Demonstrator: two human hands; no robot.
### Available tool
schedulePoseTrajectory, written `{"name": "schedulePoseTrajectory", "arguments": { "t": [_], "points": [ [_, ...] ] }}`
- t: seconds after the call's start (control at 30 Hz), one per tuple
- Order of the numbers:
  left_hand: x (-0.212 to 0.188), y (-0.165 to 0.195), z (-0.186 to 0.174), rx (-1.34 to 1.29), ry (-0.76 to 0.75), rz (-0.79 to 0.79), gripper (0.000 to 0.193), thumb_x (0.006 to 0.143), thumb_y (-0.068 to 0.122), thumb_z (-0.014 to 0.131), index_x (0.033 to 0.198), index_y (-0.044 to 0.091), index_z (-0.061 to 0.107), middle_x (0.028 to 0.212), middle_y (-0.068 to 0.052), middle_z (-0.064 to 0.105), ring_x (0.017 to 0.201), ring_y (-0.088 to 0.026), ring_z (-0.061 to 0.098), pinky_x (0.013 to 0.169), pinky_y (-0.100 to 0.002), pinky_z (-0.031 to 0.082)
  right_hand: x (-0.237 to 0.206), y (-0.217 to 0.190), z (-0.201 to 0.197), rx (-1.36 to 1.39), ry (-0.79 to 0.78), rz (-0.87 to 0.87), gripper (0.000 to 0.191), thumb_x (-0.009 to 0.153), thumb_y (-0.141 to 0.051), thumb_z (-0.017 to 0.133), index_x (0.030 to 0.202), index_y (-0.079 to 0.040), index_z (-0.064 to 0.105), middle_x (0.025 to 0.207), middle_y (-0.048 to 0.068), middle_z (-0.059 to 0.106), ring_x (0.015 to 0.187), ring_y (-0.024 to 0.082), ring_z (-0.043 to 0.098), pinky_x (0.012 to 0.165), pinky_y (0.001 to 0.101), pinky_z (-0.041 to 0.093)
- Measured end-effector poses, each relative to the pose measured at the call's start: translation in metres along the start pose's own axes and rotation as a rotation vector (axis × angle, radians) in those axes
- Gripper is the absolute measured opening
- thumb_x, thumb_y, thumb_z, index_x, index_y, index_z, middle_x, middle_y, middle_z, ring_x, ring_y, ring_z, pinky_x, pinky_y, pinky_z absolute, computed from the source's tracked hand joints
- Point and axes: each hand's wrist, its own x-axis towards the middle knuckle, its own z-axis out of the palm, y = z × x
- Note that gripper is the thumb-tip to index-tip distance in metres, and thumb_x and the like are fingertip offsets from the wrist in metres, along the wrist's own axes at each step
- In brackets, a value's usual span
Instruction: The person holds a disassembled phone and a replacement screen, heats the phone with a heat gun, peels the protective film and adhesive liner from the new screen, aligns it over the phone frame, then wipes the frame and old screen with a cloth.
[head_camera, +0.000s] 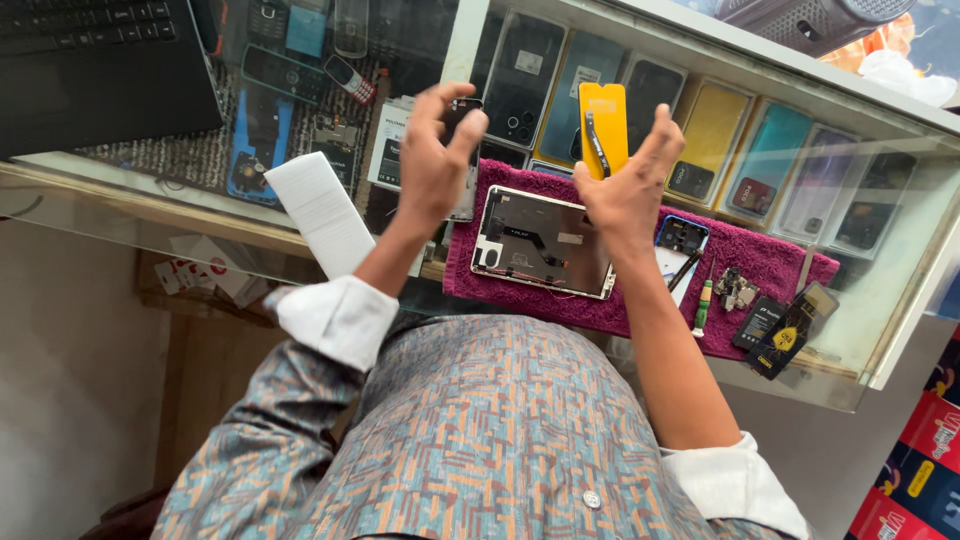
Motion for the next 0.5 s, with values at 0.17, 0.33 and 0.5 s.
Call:
{"name": "schedulePoseTrajectory", "arguments": {
  "t": [0.17,0.33,0.5],
  "points": [
    [-0.025,0.013,0.037,-0.429,-0.235,-0.231,0.057,0.103,0.048,0.050,0.140,0.005,0.057,0.135,-0.013,0.065,0.122,-0.021,0.064,0.100,-0.036,0.053,-0.003,-0.023,-0.032,0.232,-0.090,0.195,0.110,0.079,-0.013,0.093,0.162,-0.003,0.022,0.156,0.023,0.038,0.119,0.028,0.062,0.094,0.0342,0.059],
    [-0.046,0.032,0.077,-1.183,-0.319,-0.504,0.080,0.104,0.065,0.030,0.154,0.003,0.040,0.137,-0.017,0.062,0.123,-0.026,0.061,0.107,-0.043,0.051,-0.036,-0.077,-0.077,0.368,-0.187,0.109,0.110,0.076,-0.007,0.090,0.162,-0.002,0.021,0.159,0.020,0.037,0.114,0.024,0.065,0.094,0.0353,0.062],
    [-0.068,0.063,0.076,-1.454,-0.293,-0.509,0.085,0.103,0.075,0.023,0.152,0.006,0.038,0.123,-0.024,0.063,0.114,-0.032,0.064,0.105,-0.047,0.051,-0.062,-0.113,-0.100,0.340,-0.201,0.025,0.108,0.080,-0.010,0.091,0.162,-0.001,0.022,0.158,0.019,0.032,0.124,0.026,0.059,0.102,0.0371,0.062]
  ]
}}
